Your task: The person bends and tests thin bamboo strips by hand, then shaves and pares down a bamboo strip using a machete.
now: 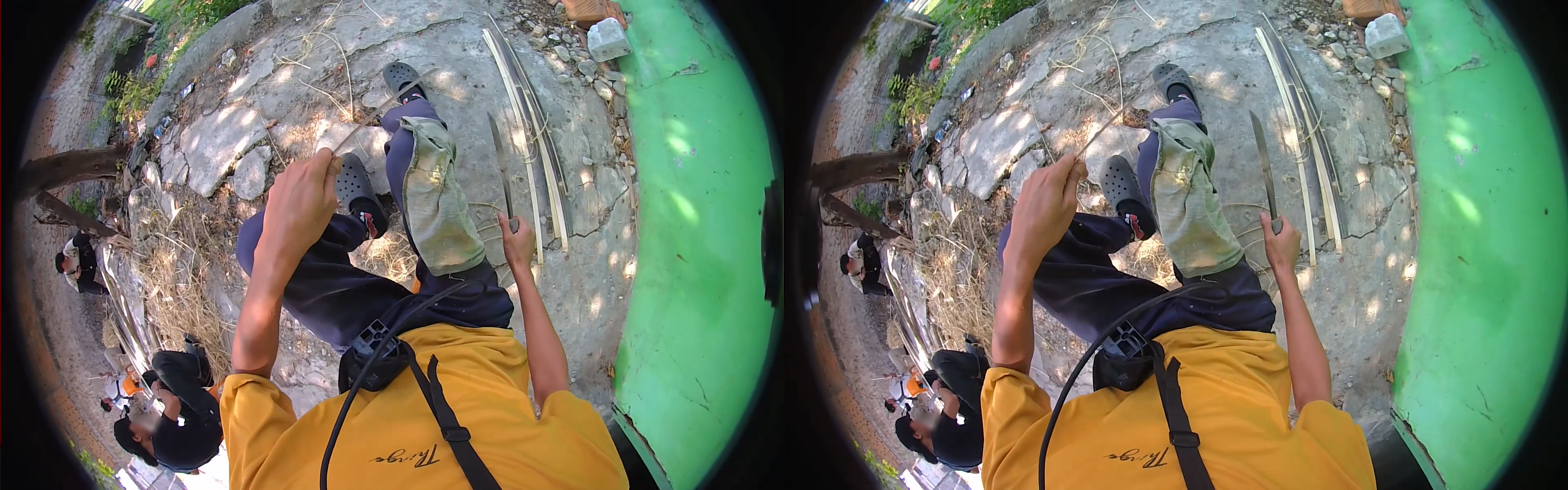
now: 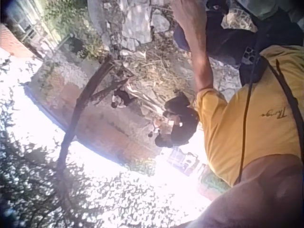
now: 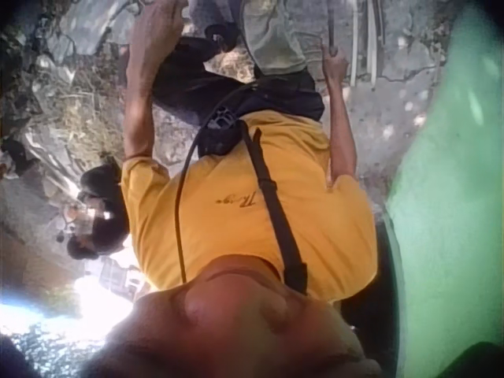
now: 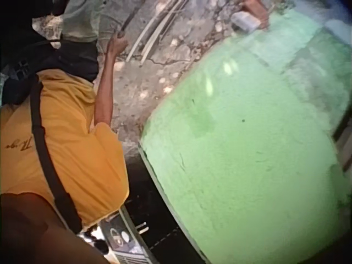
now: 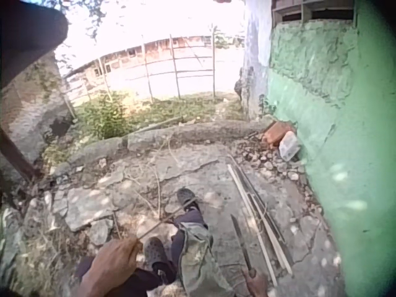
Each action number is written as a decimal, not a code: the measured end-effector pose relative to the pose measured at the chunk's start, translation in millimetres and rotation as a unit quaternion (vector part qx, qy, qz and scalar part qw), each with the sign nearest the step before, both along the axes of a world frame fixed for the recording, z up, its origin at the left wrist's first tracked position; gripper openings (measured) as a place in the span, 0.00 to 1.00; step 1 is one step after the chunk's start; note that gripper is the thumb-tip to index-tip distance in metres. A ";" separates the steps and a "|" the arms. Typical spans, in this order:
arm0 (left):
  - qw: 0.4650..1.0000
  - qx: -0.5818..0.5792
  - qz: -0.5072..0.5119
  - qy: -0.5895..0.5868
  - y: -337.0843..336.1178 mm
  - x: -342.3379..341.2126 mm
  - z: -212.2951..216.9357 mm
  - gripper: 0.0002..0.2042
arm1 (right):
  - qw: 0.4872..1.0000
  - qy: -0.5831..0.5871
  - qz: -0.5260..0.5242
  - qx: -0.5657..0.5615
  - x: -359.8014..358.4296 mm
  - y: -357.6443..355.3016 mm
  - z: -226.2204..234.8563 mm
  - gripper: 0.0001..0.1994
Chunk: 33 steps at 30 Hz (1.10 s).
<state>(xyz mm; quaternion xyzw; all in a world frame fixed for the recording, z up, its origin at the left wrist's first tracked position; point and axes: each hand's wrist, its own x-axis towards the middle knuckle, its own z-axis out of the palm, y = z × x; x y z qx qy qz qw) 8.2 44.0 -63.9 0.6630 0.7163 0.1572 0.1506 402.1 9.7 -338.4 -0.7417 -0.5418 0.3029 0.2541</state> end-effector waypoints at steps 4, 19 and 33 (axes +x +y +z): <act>0.996 -0.027 -0.051 0.072 41.0 9.5 -13.9 0.13 | 0.989 -0.100 0.002 -0.112 12.3 -10.4 -38.0 0.35; 0.993 0.028 -0.099 0.049 103.6 7.5 -68.6 0.13 | 0.961 -0.207 0.102 -0.153 17.2 -41.9 -114.8 0.26; 0.988 0.041 -0.144 -0.030 104.8 16.6 -73.4 0.14 | 0.961 0.227 0.148 0.064 -39.8 63.4 61.0 0.17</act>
